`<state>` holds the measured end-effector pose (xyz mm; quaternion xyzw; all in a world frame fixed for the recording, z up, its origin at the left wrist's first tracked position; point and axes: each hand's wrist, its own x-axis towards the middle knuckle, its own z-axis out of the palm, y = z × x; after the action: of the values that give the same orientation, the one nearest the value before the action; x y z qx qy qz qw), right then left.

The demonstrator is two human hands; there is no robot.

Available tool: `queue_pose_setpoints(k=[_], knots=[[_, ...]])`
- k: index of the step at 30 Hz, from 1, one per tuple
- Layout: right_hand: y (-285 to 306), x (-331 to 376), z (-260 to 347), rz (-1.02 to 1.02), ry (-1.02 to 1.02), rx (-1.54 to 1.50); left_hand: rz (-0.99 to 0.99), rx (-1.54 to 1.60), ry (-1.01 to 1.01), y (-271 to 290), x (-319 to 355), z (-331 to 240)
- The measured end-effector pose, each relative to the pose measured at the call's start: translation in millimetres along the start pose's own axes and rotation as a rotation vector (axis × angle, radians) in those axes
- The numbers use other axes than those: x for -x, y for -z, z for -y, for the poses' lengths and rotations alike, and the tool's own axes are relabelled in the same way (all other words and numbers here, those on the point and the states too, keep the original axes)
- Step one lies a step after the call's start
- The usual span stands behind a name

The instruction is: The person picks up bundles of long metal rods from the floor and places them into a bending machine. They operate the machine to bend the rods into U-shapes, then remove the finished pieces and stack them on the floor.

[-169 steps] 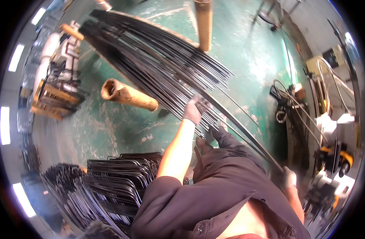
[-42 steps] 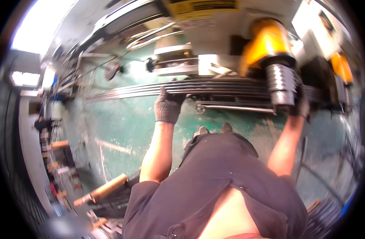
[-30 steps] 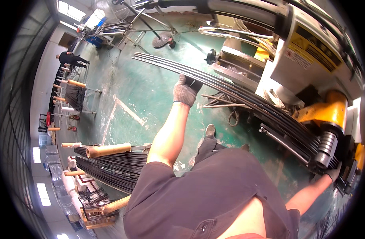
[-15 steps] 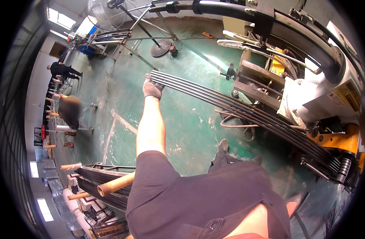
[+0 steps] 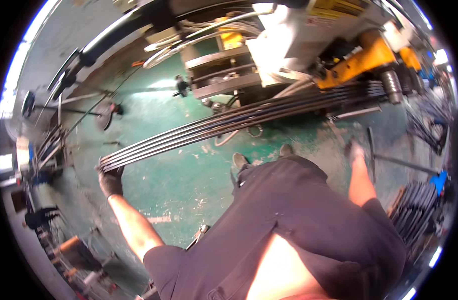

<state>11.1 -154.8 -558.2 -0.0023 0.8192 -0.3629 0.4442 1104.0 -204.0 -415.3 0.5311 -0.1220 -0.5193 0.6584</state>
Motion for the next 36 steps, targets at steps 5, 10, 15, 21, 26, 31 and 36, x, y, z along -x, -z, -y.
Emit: queue_pose_setpoints(k=[5,10,15,21,26,31,36], knots=[[-58,64,35,0.028,0.092,0.003,-0.256,0.262,-0.195,-71,26,21],[-30,0,33,0.066,-0.018,0.049,-0.369,0.314,0.005,-97,56,159],[23,-146,45,0.170,-0.203,0.004,-0.405,0.366,0.182,-228,94,313],[88,-284,140,0.318,0.713,1.412,0.302,-1.182,-0.098,-379,163,491],[122,-259,182,0.295,-0.028,0.248,0.797,-2.154,-1.064,-519,219,563],[188,-243,125,0.244,0.005,0.253,0.745,-1.539,-0.414,-593,257,553],[232,-182,56,0.071,-0.075,0.299,0.678,-1.225,-0.349,-600,243,550]])
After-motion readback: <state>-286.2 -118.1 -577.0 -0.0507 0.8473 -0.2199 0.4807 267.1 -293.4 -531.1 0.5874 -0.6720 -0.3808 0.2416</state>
